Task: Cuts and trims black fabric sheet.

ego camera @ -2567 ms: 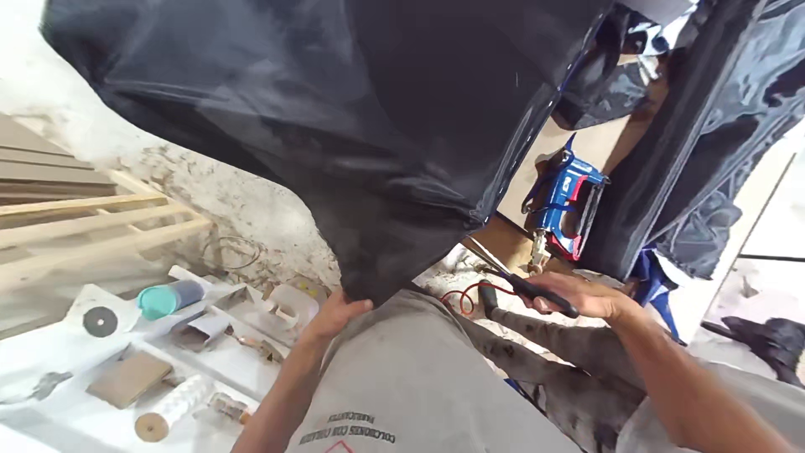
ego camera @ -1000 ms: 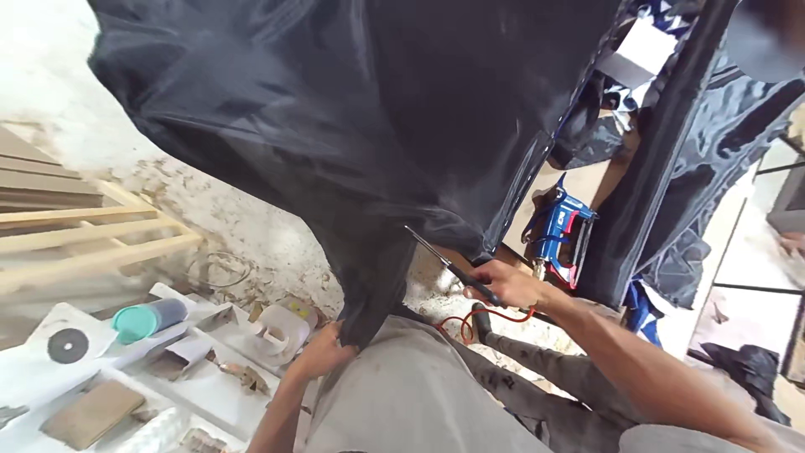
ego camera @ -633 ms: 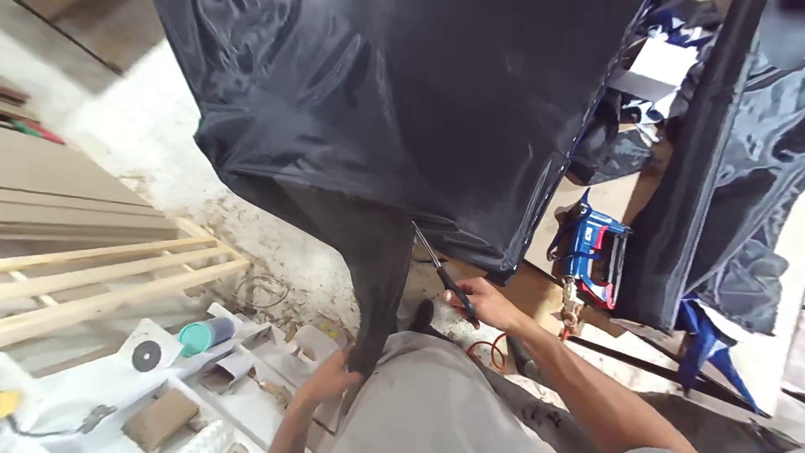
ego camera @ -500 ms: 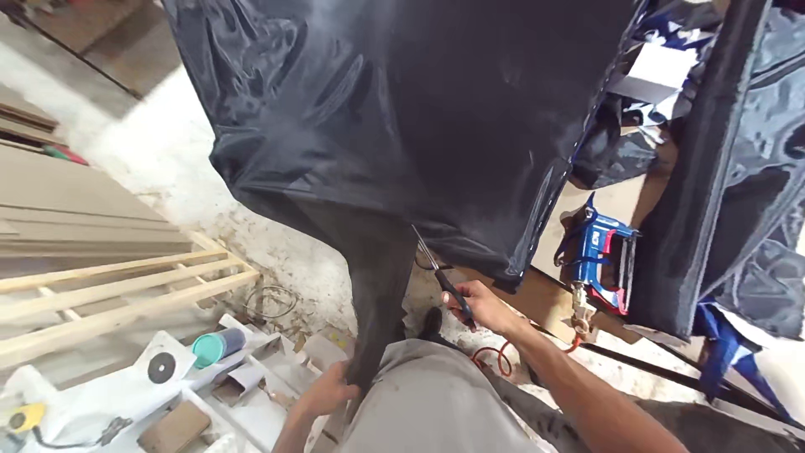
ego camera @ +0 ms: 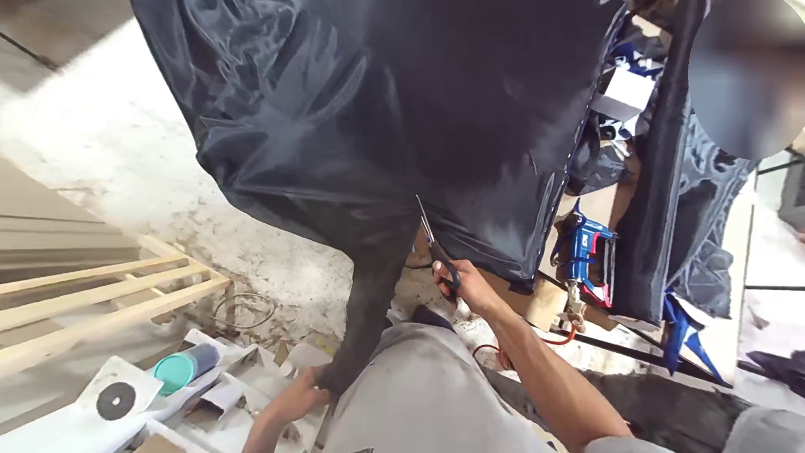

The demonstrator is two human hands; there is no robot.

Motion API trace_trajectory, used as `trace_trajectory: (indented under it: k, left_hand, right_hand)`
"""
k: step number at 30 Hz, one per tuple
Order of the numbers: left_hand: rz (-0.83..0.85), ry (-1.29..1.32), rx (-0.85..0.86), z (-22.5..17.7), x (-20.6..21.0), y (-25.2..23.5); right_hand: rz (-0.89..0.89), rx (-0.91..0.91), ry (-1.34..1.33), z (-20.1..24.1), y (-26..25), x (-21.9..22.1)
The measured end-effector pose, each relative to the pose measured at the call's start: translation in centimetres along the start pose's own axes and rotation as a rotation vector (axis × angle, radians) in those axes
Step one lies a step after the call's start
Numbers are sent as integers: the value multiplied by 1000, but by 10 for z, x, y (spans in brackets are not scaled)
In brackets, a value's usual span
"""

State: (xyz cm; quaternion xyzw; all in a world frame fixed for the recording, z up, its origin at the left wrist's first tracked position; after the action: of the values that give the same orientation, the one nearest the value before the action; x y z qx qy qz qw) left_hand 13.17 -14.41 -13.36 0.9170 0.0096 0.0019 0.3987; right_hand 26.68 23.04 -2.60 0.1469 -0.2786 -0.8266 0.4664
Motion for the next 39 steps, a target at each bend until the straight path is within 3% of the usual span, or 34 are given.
trace_trajectory:
  k: [7,16,21,23,25,28,31,34,39]
  left_hand:
    - [32,-219,-195,25,-44,11]
    - [20,-353,-417,23,-48,53]
    - [-1,-346,-505,46,-50,59]
    - [-112,-461,-516,31,-66,51]
    - [-423,-650,-353,-28,-97,35]
    - [-887,-761,134,-152,-124,-7]
    - [-1035,-737,566,-248,-110,-72]
    - [-1136,-727,822,-287,-88,-142]
    - [-1337,-665,797,-309,-108,-182]
  right_hand:
    - [-18,-12,-96,20,-22,6]
    - [132,-28,-183,43,-38,1]
    - [307,117,-61,40,-37,-2]
    - [327,167,36,34,-35,-4]
    - [305,198,126,30,-36,-5]
    - [249,224,175,33,-37,0]
    - [230,228,128,42,-35,8]
    - [222,209,65,51,-26,16]
    - [175,198,150,45,-18,-1]
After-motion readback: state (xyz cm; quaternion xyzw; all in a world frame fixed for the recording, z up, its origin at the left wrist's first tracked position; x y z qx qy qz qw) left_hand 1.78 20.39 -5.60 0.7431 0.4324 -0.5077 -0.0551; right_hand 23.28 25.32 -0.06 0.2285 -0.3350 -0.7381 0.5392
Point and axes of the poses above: each hand's wrist, its own y-axis away from the middle knuckle, its own x-axis out of the palm, z = x × y, the point moved 7 cm from there along -y, towards the middle knuckle, and after that the axes turned 1 degree about x, right-handed, at the moved point
